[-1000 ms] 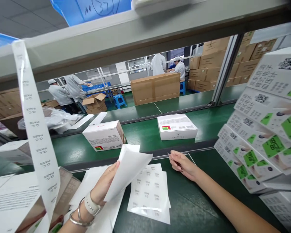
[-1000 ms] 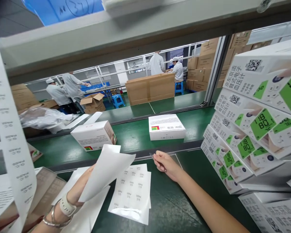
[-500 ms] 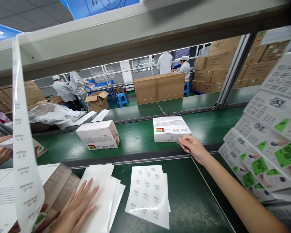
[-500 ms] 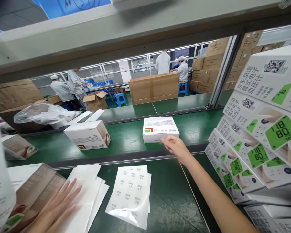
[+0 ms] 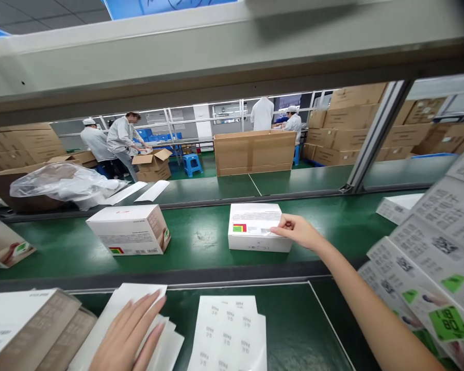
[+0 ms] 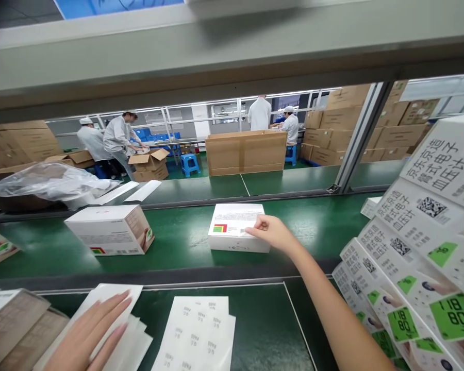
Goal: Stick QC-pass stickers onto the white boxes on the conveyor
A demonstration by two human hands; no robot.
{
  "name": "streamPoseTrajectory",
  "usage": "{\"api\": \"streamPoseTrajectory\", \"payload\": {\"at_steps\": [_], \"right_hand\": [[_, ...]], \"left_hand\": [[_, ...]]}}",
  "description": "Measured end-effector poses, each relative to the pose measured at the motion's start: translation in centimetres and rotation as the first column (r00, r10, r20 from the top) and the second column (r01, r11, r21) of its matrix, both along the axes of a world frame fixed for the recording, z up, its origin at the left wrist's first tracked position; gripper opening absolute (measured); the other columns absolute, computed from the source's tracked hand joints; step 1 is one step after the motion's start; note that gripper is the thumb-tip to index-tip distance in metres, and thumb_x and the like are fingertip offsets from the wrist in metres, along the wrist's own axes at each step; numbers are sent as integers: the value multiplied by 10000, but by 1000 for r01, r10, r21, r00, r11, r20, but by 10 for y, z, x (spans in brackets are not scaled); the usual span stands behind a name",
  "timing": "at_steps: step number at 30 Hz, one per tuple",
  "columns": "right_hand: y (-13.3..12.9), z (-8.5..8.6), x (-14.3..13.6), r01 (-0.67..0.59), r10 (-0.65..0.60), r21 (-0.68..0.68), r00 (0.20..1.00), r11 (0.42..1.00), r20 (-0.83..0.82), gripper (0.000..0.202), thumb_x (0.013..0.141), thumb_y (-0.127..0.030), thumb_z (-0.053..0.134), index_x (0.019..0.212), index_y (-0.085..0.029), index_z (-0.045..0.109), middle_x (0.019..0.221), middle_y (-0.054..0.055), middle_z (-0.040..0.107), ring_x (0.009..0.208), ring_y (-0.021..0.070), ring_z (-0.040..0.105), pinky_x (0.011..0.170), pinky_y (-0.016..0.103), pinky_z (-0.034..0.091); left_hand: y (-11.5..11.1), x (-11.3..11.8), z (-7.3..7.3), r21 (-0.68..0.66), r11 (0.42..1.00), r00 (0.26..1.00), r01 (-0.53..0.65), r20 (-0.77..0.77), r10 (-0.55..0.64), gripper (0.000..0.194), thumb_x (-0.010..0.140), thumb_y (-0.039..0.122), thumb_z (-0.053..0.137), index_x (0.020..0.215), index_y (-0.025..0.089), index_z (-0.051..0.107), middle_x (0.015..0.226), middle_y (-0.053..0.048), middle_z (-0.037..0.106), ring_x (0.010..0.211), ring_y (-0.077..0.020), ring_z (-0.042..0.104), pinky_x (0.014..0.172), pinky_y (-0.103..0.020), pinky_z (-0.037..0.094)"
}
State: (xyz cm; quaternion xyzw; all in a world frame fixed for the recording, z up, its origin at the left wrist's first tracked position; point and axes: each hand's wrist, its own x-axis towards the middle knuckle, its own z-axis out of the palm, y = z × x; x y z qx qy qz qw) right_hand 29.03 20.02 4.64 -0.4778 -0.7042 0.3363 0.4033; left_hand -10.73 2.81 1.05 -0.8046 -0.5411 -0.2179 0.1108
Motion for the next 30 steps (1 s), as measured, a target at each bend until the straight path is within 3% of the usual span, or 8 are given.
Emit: {"api": "streamPoseTrajectory", "payload": {"at_steps": [3,5,8,11,14,22,28,30], "right_hand": [[20,0,-11,-31,29,33,998,999,51,365,620,-472,624,545,-180,419,510,-41,433,483,95,385,449,217,259],[29,-3,-18,-29,27,39,999,999,38,369,622,-475,619,547,-182,407,501,-46,423,470,89,371,443,215,252],[34,-9,-25,-88,88,-11,996,996,25,370,628,-460,621,550,-181,391,503,-47,421,471,85,368,437,208,243],[34,-14,-26,-146,148,-63,989,987,23,373,622,-460,628,553,-180,392,513,-46,423,478,85,370,431,202,245],[35,-16,-27,-171,173,-76,985,982,23,369,612,-463,634,554,-177,408,542,-35,452,503,94,393,441,205,274],[29,-9,-34,-323,345,-154,927,934,146,348,622,-451,637,560,-175,434,539,-42,426,503,87,361,439,204,272],[22,-7,-41,-353,370,-111,895,929,250,350,643,-456,617,550,-175,431,543,-39,437,497,84,357,437,202,264],[23,-8,-45,-363,372,-89,883,928,287,356,645,-458,615,546,-176,423,531,-42,435,489,82,351,434,201,259]], "left_hand": [[77,65,32,-283,958,939,55,340,46,405,871,407,314,1250,274,362,1289,10,405,1180,-190,365,969,-331,306],[138,102,41,-426,892,885,151,459,70,500,880,457,230,1308,200,264,1355,-40,295,1226,-188,287,987,-327,268],[221,130,37,-469,869,892,158,445,78,577,858,511,236,1315,159,259,1379,-100,218,1259,-237,183,990,-379,228],[268,138,24,-498,850,910,170,410,58,656,725,592,458,1242,193,396,1377,-106,225,1252,-319,153,989,-433,188],[276,139,13,-495,850,916,181,399,37,650,721,583,466,1237,192,403,1362,-111,238,1227,-300,251,985,-369,227],[232,125,-1,-419,891,932,177,362,-15,607,790,546,388,1268,177,331,1263,-122,322,1143,-246,384,951,-340,290],[213,126,11,-398,904,974,154,215,-71,533,782,588,366,1234,307,401,1406,-47,130,1252,-375,10,955,-564,55],[202,127,16,-417,891,982,182,118,-145,506,809,590,291,1255,357,350,1408,-19,142,1254,-369,13,935,-592,58]]}}
